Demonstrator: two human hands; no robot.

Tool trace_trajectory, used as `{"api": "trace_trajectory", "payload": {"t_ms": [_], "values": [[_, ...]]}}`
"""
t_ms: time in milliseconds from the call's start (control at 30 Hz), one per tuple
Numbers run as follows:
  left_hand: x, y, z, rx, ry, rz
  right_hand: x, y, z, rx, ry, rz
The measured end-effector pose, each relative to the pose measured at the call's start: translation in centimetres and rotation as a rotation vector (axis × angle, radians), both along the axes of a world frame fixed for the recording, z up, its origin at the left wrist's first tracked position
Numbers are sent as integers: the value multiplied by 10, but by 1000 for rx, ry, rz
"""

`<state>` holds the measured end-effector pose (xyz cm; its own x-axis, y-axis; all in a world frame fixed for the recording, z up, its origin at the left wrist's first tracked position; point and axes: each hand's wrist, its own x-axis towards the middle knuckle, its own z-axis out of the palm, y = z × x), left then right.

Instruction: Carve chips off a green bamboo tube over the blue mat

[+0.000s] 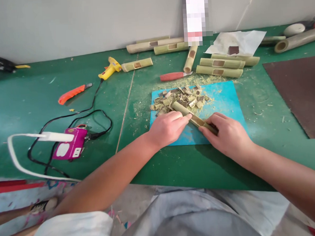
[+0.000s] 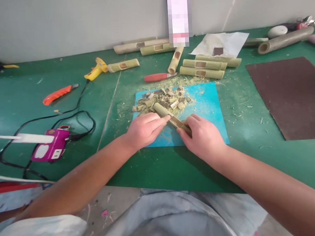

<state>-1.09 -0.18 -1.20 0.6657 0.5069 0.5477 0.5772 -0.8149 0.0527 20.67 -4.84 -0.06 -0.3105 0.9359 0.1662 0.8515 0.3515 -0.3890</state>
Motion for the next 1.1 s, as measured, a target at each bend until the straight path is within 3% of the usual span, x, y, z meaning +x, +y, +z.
{"api": "trace_trajectory", "payload": {"t_ms": [133,333,467,633,767,933,1100], "values": [[1,1,0,-43,-6,16,-3,-3,-1,130,-162,69],[2,3,-1,-10,1,-6,-1,-1,2,14,-13,6],[2,3,-1,-28,-16,6,-4,-2,1,152,-157,62],[1,1,0,6,9,3,-3,-3,-1,68,-61,19],[3,2,0,-5,-14,4,-3,-2,-1,164,-171,62],[3,3,-2,12,-9,-13,-1,-1,0,-2,-15,-16],[2,3,-1,-10,-11,10,-3,-3,-2,164,-182,71]]}}
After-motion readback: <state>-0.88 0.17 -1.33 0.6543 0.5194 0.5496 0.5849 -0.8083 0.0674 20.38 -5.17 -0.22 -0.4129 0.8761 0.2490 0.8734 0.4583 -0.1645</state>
